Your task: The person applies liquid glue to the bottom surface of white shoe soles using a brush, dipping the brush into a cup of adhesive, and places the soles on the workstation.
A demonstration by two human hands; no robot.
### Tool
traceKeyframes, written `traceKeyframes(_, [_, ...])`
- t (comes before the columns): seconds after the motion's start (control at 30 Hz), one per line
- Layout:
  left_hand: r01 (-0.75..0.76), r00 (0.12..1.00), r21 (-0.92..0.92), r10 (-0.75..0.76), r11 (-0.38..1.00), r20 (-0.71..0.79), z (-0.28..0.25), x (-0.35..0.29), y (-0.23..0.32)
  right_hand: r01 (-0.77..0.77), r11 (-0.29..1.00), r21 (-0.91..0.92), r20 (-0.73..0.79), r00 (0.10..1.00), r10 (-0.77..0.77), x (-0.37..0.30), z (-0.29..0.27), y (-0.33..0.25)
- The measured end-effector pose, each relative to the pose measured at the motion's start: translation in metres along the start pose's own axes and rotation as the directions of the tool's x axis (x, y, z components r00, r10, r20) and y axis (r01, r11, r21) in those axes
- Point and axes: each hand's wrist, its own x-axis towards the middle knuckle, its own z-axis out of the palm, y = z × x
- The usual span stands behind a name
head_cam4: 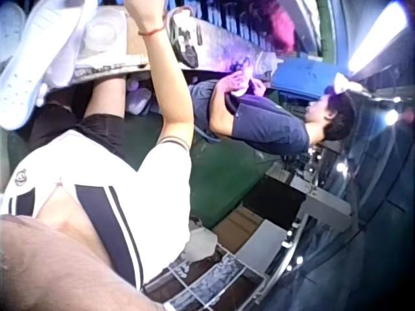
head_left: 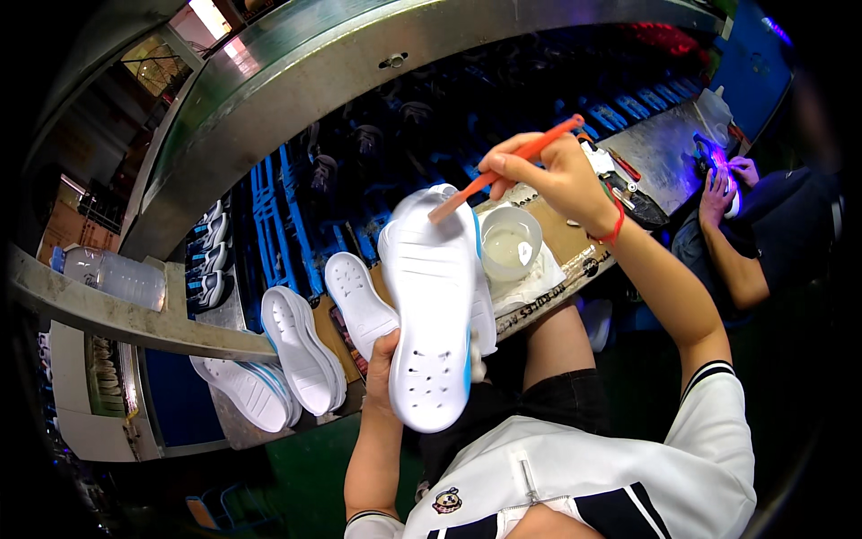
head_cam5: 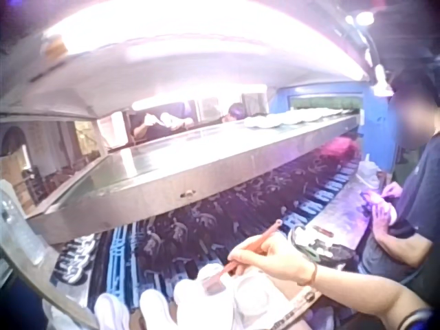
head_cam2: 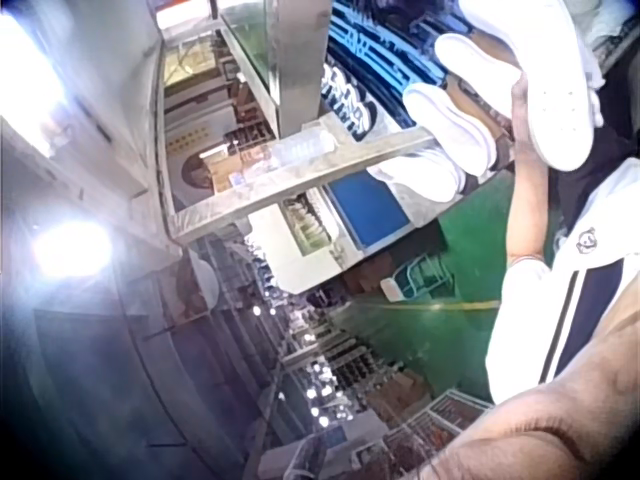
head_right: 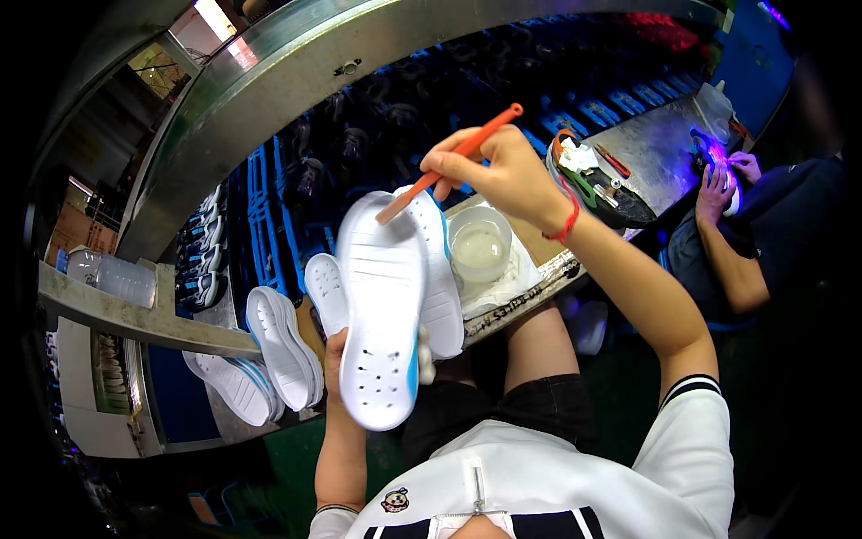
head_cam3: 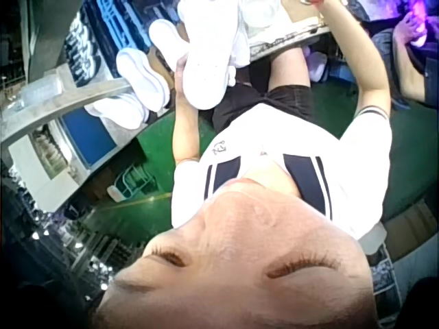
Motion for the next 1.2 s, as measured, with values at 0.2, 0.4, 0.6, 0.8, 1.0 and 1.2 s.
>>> traceKeyframes(0.2, [-0.351, 0.903, 0.265, 0.4, 0.898, -0.157, -0.004, 0.002, 0.012, -0.018, 0.989, 0.144, 0.012, 1.0, 0.016, -0.043, 0.039, -0.012])
traceKeyframes(0.4, [-0.364, 0.851, 0.452, 0.488, 0.814, -0.193, 0.008, 0.004, 0.002, 0.135, 0.99, -0.043, 0.029, 0.991, -0.133, -0.05, 0.06, 0.004])
traceKeyframes(0.6, [-0.383, 0.818, 0.515, 0.541, 0.767, -0.198, -0.001, 0.005, 0.008, -0.028, 0.999, -0.044, -0.005, 1.0, 0.028, -0.048, 0.027, 0.012])
traceKeyframes(0.8, [-0.446, 0.775, 0.565, 0.615, 0.694, -0.144, 0.002, 0.004, 0.001, 0.039, 0.995, -0.088, 0.063, 0.997, -0.033, -0.04, 0.027, 0.007])
traceKeyframes(1.0, [-0.394, 0.537, 0.915, 0.829, 0.082, 0.157, -0.006, 0.009, -0.002, 0.058, 0.974, -0.217, -0.112, 0.99, -0.084, -0.061, 0.026, 0.018])
traceKeyframes(1.2, [0.243, 0.434, 0.533, 0.583, -0.81, 0.687, 0.005, 0.015, 0.008, -0.128, 0.986, 0.104, -0.095, 0.986, 0.138, -0.081, 0.059, 0.008])
